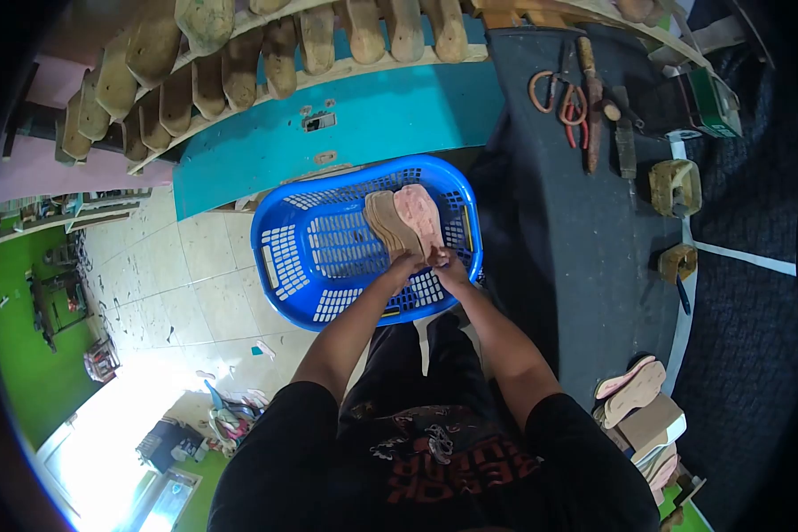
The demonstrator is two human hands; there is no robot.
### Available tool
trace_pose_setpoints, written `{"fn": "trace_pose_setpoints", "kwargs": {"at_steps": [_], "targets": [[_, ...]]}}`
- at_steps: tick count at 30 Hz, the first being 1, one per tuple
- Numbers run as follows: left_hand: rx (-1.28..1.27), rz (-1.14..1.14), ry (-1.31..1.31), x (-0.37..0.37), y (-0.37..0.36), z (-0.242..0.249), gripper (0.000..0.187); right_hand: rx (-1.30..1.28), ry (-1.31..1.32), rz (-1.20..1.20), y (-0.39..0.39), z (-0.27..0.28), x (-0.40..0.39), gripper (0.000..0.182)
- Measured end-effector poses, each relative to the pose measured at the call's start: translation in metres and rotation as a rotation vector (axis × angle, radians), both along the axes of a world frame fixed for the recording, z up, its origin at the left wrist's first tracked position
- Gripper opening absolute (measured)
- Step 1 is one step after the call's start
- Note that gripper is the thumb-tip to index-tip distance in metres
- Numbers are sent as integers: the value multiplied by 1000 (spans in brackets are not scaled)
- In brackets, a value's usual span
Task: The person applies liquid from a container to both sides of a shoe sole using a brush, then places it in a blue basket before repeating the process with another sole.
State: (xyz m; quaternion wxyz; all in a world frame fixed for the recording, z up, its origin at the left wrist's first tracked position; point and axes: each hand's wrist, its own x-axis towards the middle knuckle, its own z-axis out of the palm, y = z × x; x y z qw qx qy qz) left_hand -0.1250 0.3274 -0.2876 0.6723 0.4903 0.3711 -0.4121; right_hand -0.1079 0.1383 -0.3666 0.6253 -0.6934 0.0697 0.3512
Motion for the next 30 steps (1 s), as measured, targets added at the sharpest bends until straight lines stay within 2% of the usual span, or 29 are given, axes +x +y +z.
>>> {"fn": "trace_pose_setpoints", "kwargs": {"at_steps": [1,2,4,6,7,10,12,16,20,23,25,26,28,30], "targets": [[34,41,19,-5,1,6,55,-62,-130,64,4,61,-2,40],[-16,-37,18,-15,7,-15,62,-117,-43,74,-1,60,-9,38],[-48,-39,21,-24,10,16,70,-196,32,142,-12,60,-20,34],[-102,-77,14,-32,13,48,74,-258,78,314,-14,91,-23,35],[-140,-112,8,-35,13,61,74,-143,100,244,-22,85,-33,38],[-163,-191,-3,-45,6,105,73,-116,185,204,-23,130,-39,39],[-193,-261,-13,-57,-1,108,66,-154,214,151,-20,170,-42,40],[-282,-342,-65,-63,-20,123,59,-182,198,132,-31,206,-54,46],[-417,-422,-73,-55,-46,137,60,-72,96,-54,-50,177,-88,50],[-486,-472,-116,-42,-69,157,59,-42,79,-258,-68,267,-96,47],[-531,-518,-178,-32,-86,181,60,95,-33,-381,-84,281,-109,43],[-566,-562,-202,-26,-96,194,71,122,-95,-437,-94,296,-114,42],[-685,-614,-211,-13,-119,238,72,224,-217,-559,-115,307,-126,39],[-827,-664,-194,-4,-144,267,74,293,-287,-703,-131,359,-143,39]]}}
